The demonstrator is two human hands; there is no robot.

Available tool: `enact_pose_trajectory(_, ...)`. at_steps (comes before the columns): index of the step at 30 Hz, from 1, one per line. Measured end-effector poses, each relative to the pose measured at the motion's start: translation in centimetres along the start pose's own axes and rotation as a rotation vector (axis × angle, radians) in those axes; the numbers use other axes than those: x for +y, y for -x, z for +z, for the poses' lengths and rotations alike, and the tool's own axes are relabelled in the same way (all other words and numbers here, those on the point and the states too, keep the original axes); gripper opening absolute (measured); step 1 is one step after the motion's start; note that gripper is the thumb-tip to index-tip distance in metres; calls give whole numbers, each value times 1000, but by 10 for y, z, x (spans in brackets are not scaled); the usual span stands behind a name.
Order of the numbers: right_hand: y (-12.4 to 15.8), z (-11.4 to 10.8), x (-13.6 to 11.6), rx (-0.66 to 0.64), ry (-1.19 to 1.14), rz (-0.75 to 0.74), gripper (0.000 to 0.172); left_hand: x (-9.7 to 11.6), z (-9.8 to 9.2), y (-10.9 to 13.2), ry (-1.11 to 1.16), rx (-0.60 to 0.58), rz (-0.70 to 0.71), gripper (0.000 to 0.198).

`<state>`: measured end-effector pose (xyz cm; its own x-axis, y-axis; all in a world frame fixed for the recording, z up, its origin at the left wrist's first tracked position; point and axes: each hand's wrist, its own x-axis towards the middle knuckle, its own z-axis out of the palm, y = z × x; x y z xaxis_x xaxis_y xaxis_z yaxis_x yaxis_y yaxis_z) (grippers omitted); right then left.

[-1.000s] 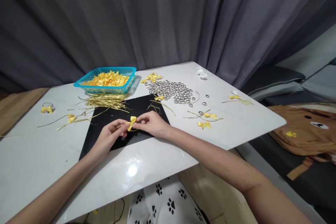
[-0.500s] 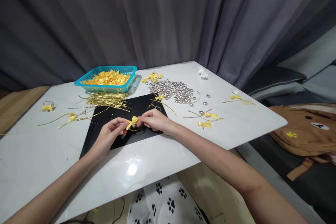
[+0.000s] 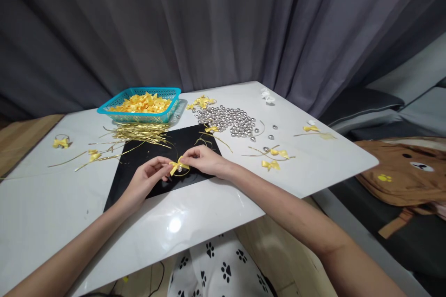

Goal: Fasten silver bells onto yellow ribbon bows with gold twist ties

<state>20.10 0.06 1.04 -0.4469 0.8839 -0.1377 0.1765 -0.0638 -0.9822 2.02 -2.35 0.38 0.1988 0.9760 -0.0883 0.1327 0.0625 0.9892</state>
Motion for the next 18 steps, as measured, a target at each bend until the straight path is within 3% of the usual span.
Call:
enact_pose_trajectory(3,0,0,0,-14,4,-6,18,-2,0,0,23,-48,-2,31)
enact_pose_trajectory(8,-2,2,6,-66,39,27,31,-11,0,-1,74,-110,-22,31)
enact_pose_trajectory(12,-5,-4,4,27,63,-71,27,-14,2,-2,84,-140,-12,32)
enact_pose_trajectory(15,-13,-29,-6,256,164,-6,21,6,-9,1,117,-94,38,40)
enact_pose_trajectory(18,-33,-73,-23,342,278,76,18,47,-40,15,121,85,306,45)
